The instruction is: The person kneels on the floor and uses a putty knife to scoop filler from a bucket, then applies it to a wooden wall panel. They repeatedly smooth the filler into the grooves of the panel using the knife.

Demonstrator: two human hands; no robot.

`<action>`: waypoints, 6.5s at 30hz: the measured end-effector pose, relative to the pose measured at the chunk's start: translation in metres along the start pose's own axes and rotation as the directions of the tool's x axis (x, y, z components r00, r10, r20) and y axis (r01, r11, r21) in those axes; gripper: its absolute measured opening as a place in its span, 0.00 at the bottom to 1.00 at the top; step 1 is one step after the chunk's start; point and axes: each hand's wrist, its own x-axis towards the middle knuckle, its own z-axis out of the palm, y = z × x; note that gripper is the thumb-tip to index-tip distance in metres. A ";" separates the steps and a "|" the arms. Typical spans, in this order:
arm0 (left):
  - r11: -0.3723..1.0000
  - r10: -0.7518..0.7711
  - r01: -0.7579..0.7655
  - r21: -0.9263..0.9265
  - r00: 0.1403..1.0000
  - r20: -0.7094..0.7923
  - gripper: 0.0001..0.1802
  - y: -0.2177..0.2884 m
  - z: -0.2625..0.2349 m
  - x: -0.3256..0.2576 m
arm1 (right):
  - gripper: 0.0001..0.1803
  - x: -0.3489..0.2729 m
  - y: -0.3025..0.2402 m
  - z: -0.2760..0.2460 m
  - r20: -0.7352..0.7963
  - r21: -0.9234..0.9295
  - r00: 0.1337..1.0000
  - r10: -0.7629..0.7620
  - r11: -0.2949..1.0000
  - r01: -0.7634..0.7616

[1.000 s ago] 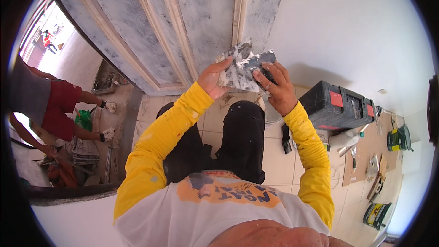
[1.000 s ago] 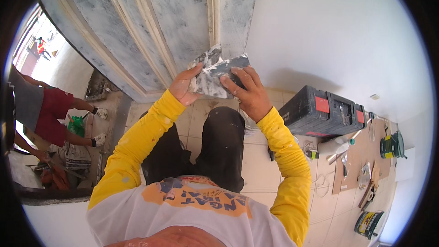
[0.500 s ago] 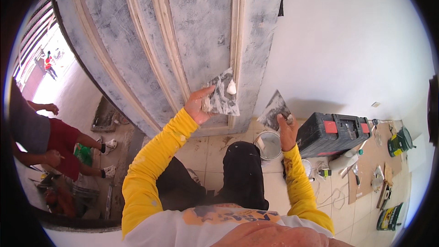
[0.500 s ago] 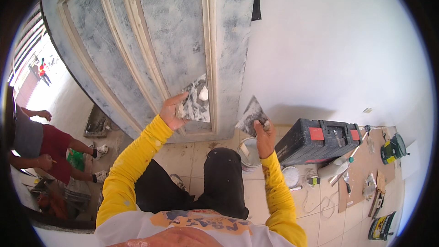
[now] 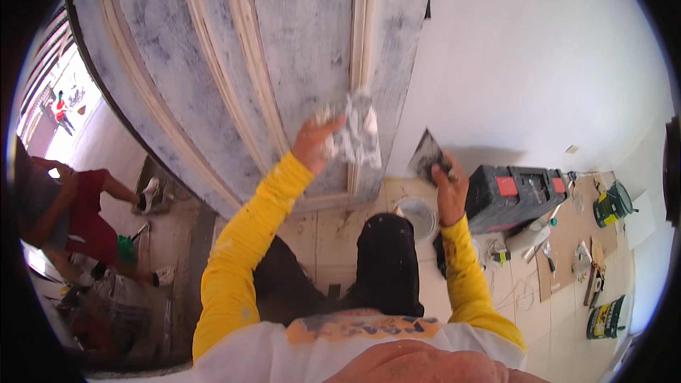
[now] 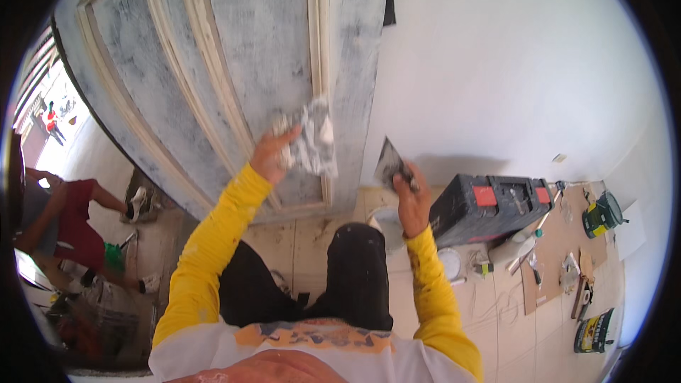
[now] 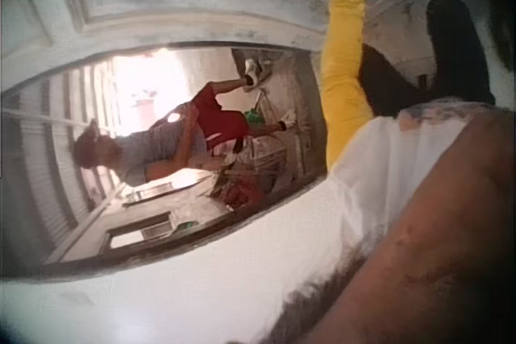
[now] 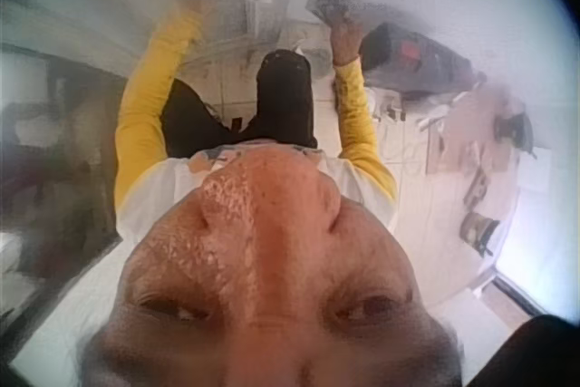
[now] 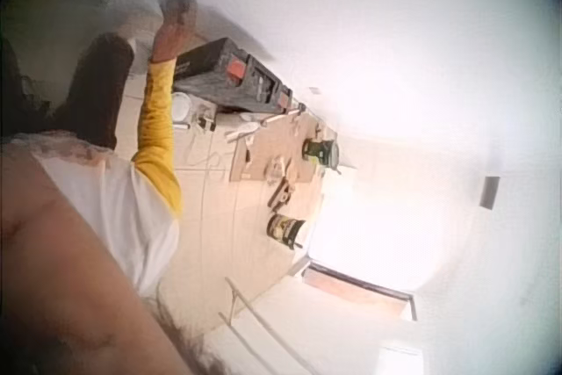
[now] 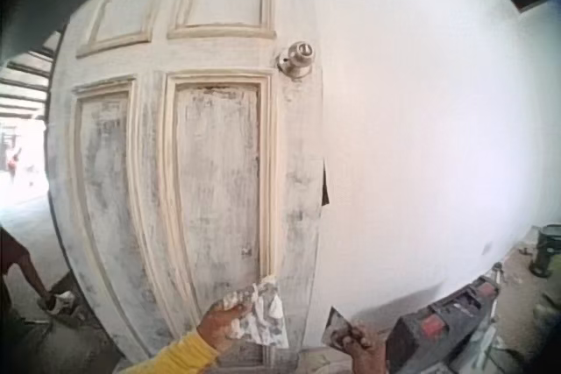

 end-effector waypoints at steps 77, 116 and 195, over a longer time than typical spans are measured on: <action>-0.112 -0.586 0.584 -0.804 0.615 0.528 0.47 -0.059 0.143 -0.132 | 0.37 0.348 -0.210 0.031 0.433 -0.797 0.195 -0.880 -0.273 0.539; -0.168 -0.544 0.595 -0.786 0.609 0.577 0.51 -0.059 0.148 -0.137 | 0.36 0.377 -0.247 0.032 0.518 -0.754 0.128 -0.845 -0.382 0.535; -0.159 -0.564 0.612 -0.775 0.588 0.580 0.52 -0.067 0.148 -0.142 | 0.28 0.341 -0.230 0.095 0.373 -0.801 0.417 -0.829 -0.061 0.595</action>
